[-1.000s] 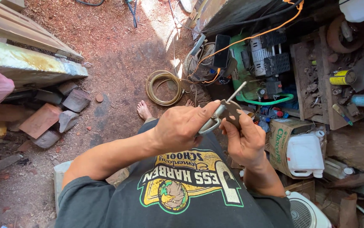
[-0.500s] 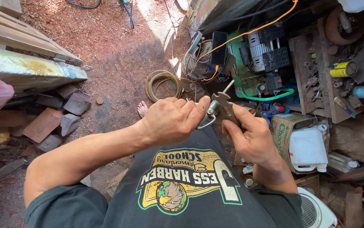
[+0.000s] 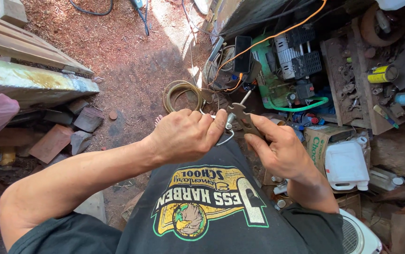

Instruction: Assembling an air blow gun by applying sealing tape to the nozzle and tightening it with a wrench before connecting it to an air compressor.

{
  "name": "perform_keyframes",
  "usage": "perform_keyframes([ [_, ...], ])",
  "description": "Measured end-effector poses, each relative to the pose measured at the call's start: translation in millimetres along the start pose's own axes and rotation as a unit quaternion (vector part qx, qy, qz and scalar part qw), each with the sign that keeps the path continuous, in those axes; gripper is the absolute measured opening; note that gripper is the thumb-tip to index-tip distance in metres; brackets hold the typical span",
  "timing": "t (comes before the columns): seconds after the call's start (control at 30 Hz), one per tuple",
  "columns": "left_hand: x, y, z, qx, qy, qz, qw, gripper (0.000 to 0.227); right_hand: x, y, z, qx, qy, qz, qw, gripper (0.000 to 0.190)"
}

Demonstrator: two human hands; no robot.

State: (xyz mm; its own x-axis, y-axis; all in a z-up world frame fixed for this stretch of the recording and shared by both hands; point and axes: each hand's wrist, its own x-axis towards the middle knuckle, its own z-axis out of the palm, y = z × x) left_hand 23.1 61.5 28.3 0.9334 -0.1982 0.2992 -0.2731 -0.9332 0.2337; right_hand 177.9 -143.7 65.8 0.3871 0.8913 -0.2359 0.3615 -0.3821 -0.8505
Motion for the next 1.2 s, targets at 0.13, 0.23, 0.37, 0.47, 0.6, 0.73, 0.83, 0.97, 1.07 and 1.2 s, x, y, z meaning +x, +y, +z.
perform_keyframes([
  [0.13,-0.8,-0.7,-1.3,0.018,0.004,0.014,1.000,0.046,0.8,-0.8,-0.9,0.007,-0.013,0.027,1.000,0.046],
  [0.23,0.2,-0.7,-4.3,0.025,0.005,0.019,0.999,0.045,0.4,2.2,-1.8,-0.001,-0.016,0.005,1.000,0.044],
  [0.37,0.9,-1.3,-5.4,0.030,0.000,0.022,0.999,0.044,3.0,-0.7,-2.2,-0.010,-0.020,0.009,1.000,0.045],
  [0.47,0.7,-2.1,-5.1,0.041,-0.008,0.027,0.999,0.043,3.3,0.7,-2.1,0.007,-0.024,0.004,1.000,0.045],
  [0.6,-0.2,-3.7,-3.1,0.051,-0.014,0.037,0.998,0.042,5.6,1.5,-2.2,0.009,-0.038,0.009,0.999,0.042],
  [0.73,-0.8,-5.0,-1.1,0.055,-0.020,0.042,0.997,0.041,8.1,0.4,-1.5,0.012,-0.047,0.023,0.999,0.040],
  [0.83,-0.8,-4.9,-1.4,0.051,-0.025,0.035,0.998,0.043,9.2,7.0,-0.6,0.010,-0.038,-0.020,0.999,0.040],
  [0.97,-1.5,-6.8,3.0,0.043,-0.029,0.030,0.998,0.044,11.9,9.8,-0.4,0.005,-0.037,-0.007,0.999,0.038],
  [1.07,-1.3,-7.9,2.6,0.033,-0.038,0.023,0.998,0.044,13.2,7.0,-1.6,-0.008,-0.048,0.014,0.999,0.039],
  [1.2,-2.1,-9.7,2.2,0.027,-0.039,0.023,0.999,0.045,14.4,5.9,-2.6,-0.008,-0.050,0.000,0.999,0.038],
])
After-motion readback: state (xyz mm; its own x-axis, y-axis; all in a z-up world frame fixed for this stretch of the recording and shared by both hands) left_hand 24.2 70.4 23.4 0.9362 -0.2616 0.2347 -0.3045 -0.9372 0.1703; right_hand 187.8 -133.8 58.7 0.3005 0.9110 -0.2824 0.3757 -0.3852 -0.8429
